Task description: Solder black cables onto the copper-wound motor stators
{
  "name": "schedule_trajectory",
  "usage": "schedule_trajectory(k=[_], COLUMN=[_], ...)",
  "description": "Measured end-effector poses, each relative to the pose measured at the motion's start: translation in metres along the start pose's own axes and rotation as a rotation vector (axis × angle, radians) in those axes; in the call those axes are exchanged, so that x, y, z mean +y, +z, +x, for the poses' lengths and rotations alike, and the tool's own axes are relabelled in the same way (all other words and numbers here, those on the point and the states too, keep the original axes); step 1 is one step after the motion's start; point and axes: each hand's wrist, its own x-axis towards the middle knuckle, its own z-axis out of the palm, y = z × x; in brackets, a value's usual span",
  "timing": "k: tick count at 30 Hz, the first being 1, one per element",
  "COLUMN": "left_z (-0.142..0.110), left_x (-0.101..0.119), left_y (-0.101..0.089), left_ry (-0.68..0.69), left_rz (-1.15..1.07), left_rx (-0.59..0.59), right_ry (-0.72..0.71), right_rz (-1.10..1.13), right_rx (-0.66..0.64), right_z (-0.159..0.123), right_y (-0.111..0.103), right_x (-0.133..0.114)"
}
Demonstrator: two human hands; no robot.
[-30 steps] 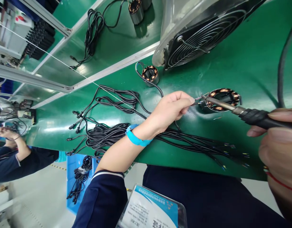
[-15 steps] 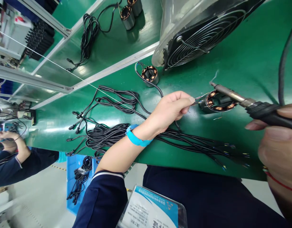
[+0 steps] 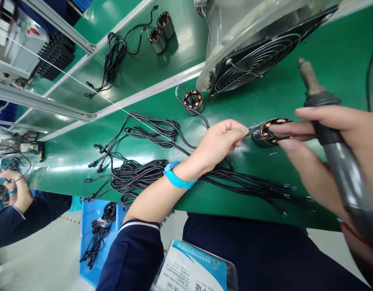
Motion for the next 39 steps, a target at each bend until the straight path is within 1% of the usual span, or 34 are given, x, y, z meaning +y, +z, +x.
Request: schedule_trajectory(k=[3,7,11,14,19,20,21,22,26,27,29,32,34,36,39], left_z=[-0.001,-0.002,-0.001,-0.003,-0.007,-0.008,-0.009,-0.009,-0.010,-0.010,-0.011,-0.011,-0.011,-0.011,-0.010], left_x=[0.001,0.001,-0.004,-0.009,-0.008,-0.007,-0.006,-0.006,-0.007,-0.007,-0.007,-0.005,-0.004,-0.004,-0.007], left_y=[0.001,0.003,0.002,-0.001,-0.008,-0.008,-0.009,-0.008,-0.007,-0.006,-0.007,-0.008,-0.009,-0.009,-0.007], left_ry=[0.007,0.017,0.097,0.226,0.584,0.632,0.650,0.644,0.531,0.523,0.560,0.704,0.747,0.690,0.507], left_rz=[0.011,0.021,0.076,0.200,0.634,0.698,0.731,0.735,0.628,0.620,0.652,0.764,0.821,0.803,0.661], left_rx=[0.006,0.021,0.072,0.075,0.075,0.078,0.080,0.082,0.069,0.064,0.058,0.043,0.052,0.073,0.067], right_ry=[-0.071,-0.157,-0.208,-0.229,-0.224,-0.225,-0.222,-0.212,-0.127,-0.122,-0.141,-0.145,-0.141,-0.158,-0.164], right_rz=[0.059,-0.052,-0.081,-0.053,-0.019,-0.024,-0.028,-0.025,0.036,0.046,0.049,0.056,0.071,0.089,0.044], right_rx=[-0.011,0.016,0.031,0.054,0.084,0.081,0.081,0.076,0.076,0.087,0.105,0.113,0.109,0.101,0.102], right_z=[0.006,0.007,0.009,0.010,0.012,0.012,0.012,0.011,0.009,0.009,0.009,0.011,0.012,0.012,0.008], right_y=[0.010,0.022,0.026,0.027,0.029,0.029,0.029,0.030,0.030,0.030,0.029,0.029,0.030,0.030,0.024], right_x=[0.002,0.002,0.003,0.004,0.005,0.006,0.007,0.008,0.008,0.008,0.006,0.005,0.007,0.009,0.007])
